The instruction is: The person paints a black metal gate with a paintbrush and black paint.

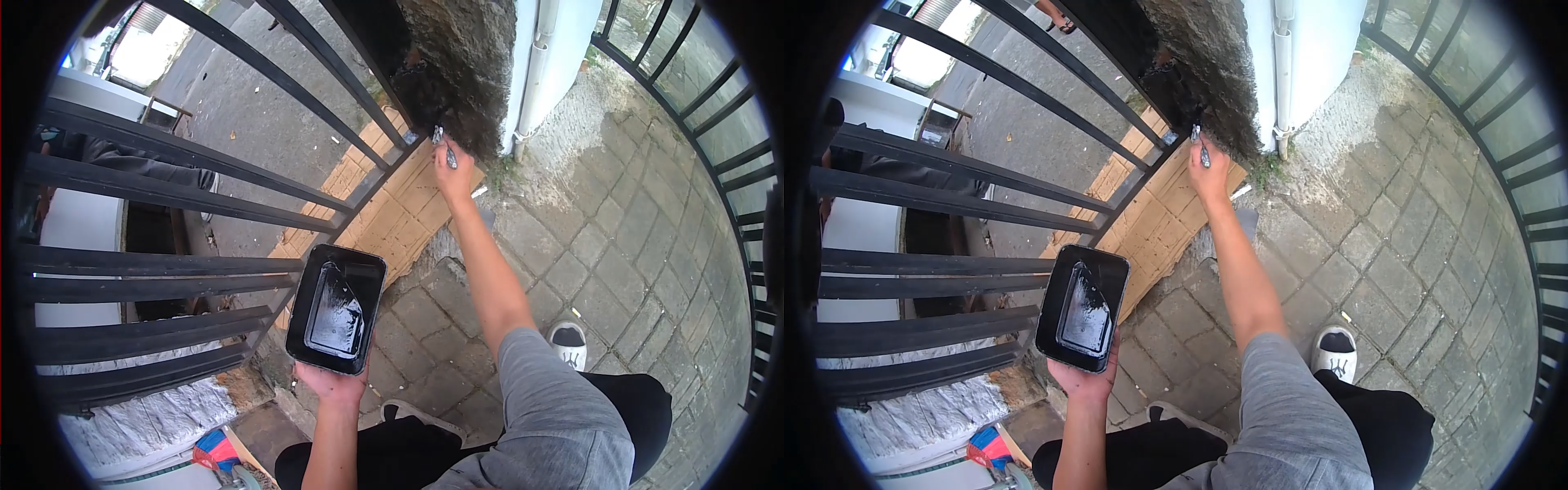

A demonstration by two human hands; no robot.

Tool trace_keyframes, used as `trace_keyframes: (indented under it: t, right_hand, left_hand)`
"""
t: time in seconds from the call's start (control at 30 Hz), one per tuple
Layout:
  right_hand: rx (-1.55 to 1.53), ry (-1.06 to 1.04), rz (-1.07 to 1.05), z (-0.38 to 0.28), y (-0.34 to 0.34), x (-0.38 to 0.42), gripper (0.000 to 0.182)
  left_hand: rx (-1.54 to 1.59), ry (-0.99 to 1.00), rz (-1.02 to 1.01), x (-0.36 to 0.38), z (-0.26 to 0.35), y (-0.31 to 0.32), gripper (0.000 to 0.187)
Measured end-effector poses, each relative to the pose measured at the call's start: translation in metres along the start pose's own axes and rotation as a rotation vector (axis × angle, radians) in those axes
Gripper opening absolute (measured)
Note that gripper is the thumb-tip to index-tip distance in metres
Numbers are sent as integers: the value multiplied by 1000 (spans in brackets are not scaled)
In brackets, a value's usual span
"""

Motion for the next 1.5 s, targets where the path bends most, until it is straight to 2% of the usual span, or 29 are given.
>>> trace_keyframes:
  t: [0.03,0.17,0.27,0.3,0.4,0.43,0.53,0.57,0.63,0.77,0.87,0.9,1.0,1.1,1.2,1.23,1.37,1.47,1.5]
  right_hand:
    - [-204,-30,95,-3,3,1,34]
    - [-33,-176,71,15,7,5,32]
    - [-155,69,19,14,-4,0,31]
    - [-149,-71,84,-10,-13,2,31]
    - [32,-158,53,2,-5,0,31]
    - [147,-78,12,7,-4,-3,32]
    - [-83,31,24,-9,-10,-3,31]
    - [-125,-164,115,-21,-9,-2,32]
    - [-77,-112,46,-14,-3,-1,32]
    - [52,33,45,-16,-16,-6,33]
    - [-180,-55,-18,-21,-15,-8,35]
    - [-297,41,-71,-7,-10,-10,36]
    - [-29,22,-20,25,-8,-19,35]
    - [-302,-43,26,-21,-12,-10,34]
    - [-232,89,3,-13,-4,-15,33]
    - [43,-14,62,-12,-3,-17,34]
    - [-304,-34,38,-39,-5,-14,36]
    - [-399,79,110,-27,-5,-17,36]
    - [-390,105,99,-30,-8,-19,37]
  left_hand:
    - [-4,9,-16,-1,0,1,62]
    - [6,-2,10,2,2,-3,61]
    - [3,24,47,1,0,1,61]
    - [10,7,4,1,0,0,60]
    - [-2,-1,56,3,1,-2,60]
    - [8,-9,44,3,-2,-2,61]
    - [14,-6,4,1,0,-1,62]
    - [-11,3,36,0,3,0,62]
    - [-43,10,105,0,0,1,60]
    - [-4,-2,38,1,1,-4,63]
    - [-18,-3,43,3,2,-3,63]
    - [-23,-1,57,3,2,-5,63]
    - [-14,3,65,3,-2,1,63]
    - [-24,7,31,3,0,3,63]
    - [-34,19,54,4,-4,0,63]
    - [-29,13,36,3,-3,-5,63]
    - [-34,16,7,5,-1,2,64]
    - [-53,29,137,4,0,-3,63]
    - [-58,38,116,4,-1,-3,63]
Point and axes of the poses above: each hand's wrist, its own x-axis away from the middle knuckle, its own y-axis out of the palm, z = x × y, the point moved 2 cm from there along -x, towards the middle knuckle, and after that the axes turned 2 degrees about -z, right-handed, at the moved point
